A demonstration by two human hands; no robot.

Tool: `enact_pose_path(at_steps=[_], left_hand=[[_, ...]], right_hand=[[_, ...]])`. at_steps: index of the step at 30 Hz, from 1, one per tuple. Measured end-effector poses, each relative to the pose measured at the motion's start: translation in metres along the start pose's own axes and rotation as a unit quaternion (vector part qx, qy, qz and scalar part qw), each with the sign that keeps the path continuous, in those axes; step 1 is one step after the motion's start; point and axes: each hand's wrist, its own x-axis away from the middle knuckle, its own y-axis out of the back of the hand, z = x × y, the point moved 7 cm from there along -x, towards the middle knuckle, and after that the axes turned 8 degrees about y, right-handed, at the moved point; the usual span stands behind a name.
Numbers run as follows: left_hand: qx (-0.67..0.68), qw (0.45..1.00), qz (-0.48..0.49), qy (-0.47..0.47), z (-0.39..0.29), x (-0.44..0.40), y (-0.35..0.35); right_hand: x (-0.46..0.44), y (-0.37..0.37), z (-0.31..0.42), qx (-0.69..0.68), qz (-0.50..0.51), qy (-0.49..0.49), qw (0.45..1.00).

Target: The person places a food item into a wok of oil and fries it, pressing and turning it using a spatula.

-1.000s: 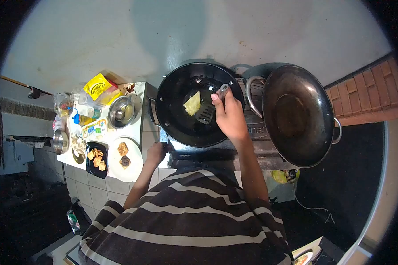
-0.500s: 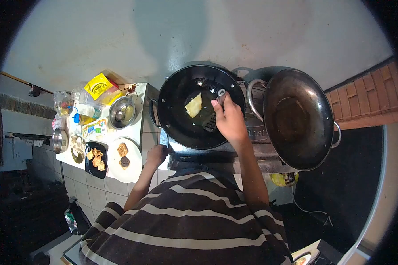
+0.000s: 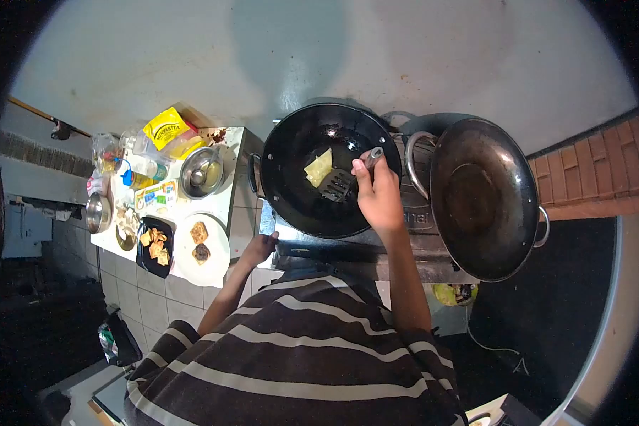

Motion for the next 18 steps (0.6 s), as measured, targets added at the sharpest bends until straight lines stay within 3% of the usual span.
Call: enact_pose_path(at_steps=[5, 9, 11, 18], left_hand=[[-0.007, 0.999, -0.032, 0.022, 0.003, 0.002, -0.003], [-0.045, 0.997, -0.052, 0.024, -0.009, 0.012, 0.001], [-0.043, 0.996, -0.065, 0.034, 0.000, 0.008, -0.004], [0.003, 0.997, -0.060, 0.038, -0.003, 0.006, -0.004]], right_hand=[[0.001, 0.001, -0.001, 0.056, 0.026, 0.006, 0.998], [0.000, -0.004, -0.002, 0.026, 0.031, -0.003, 0.999], [-0.001, -0.002, -0.006, -0.015, -0.011, -0.003, 1.000], [0.007, -0.002, 0.003, 0.008, 0.009, 0.041, 0.999]])
